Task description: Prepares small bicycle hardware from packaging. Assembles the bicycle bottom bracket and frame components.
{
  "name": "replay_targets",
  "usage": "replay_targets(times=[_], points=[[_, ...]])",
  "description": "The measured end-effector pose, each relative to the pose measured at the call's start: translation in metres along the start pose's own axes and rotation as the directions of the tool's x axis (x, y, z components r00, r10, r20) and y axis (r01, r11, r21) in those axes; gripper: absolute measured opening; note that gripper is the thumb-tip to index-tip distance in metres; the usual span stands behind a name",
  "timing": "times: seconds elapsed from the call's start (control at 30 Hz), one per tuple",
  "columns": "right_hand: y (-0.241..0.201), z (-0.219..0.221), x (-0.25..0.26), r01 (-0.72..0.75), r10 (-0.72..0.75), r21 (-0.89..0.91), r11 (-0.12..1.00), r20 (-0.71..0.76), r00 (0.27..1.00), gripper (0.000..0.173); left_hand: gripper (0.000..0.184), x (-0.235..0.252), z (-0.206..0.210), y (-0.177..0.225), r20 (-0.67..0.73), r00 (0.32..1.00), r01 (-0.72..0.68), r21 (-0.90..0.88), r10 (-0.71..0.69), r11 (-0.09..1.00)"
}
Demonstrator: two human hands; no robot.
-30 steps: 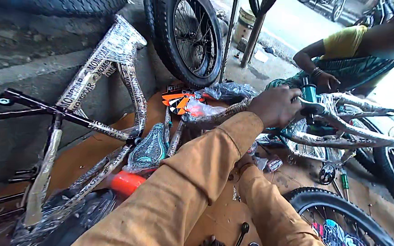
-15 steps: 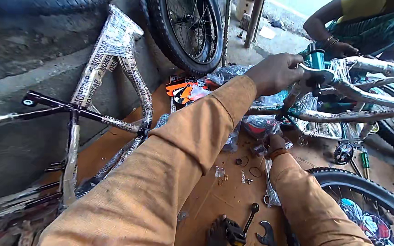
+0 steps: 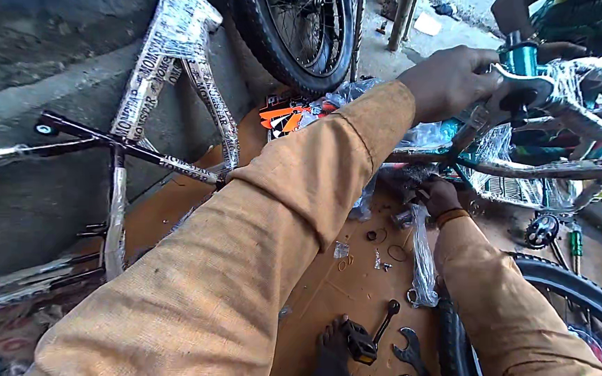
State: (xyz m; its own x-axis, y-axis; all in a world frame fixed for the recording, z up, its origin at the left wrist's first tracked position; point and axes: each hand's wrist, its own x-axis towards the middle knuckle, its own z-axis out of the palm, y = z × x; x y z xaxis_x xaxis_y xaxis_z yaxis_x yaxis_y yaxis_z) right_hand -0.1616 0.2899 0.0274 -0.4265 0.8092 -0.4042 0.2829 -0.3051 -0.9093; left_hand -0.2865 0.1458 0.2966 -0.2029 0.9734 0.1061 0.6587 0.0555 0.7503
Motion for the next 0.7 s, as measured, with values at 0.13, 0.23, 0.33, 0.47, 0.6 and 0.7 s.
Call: replay_targets(times=[0.13, 0.23, 0.33, 0.47, 0.6, 0.7], points=[[0.018, -0.011, 0.003, 0.153, -0.144, -0.274, 0.949, 0.053, 0.988, 0.036, 0.03, -0.001, 0.0, -0.001, 0.002, 1.0, 0.0, -0.015, 0.0, 1.0], [0.034, -0.016, 0.015, 0.219, -0.201, -0.486, 0.846, 0.089, 0.975, 0.044, 0.03, 0.0, 0.0, 0.0, -0.003, 1.0, -0.005, -0.014, 0.005, 1.0], [0.039, -0.014, 0.013, 0.234, -0.162, -0.773, 0.59, 0.171, 0.972, 0.048, 0.032, -0.003, 0.0, 0.003, -0.015, 1.0, -0.002, 0.01, 0.002, 1.0], [0.062, -0.007, 0.018, 0.287, 0.072, -0.956, 0.052, 0.291, 0.954, 0.06, 0.037, -0.008, -0.002, 0.008, -0.012, 1.0, 0.014, 0.015, -0.014, 1.0], [0.053, -0.005, 0.025, 0.323, 0.232, -0.942, -0.089, 0.296, 0.927, 0.063, 0.039, -0.006, -0.004, 0.007, -0.004, 1.0, 0.005, 0.023, -0.005, 1.0], [0.02, -0.009, 0.026, 0.365, 0.246, -0.929, 0.064, 0.369, 0.896, 0.047, 0.037, -0.006, -0.005, 0.006, -0.007, 1.0, -0.017, 0.026, 0.017, 1.0]])
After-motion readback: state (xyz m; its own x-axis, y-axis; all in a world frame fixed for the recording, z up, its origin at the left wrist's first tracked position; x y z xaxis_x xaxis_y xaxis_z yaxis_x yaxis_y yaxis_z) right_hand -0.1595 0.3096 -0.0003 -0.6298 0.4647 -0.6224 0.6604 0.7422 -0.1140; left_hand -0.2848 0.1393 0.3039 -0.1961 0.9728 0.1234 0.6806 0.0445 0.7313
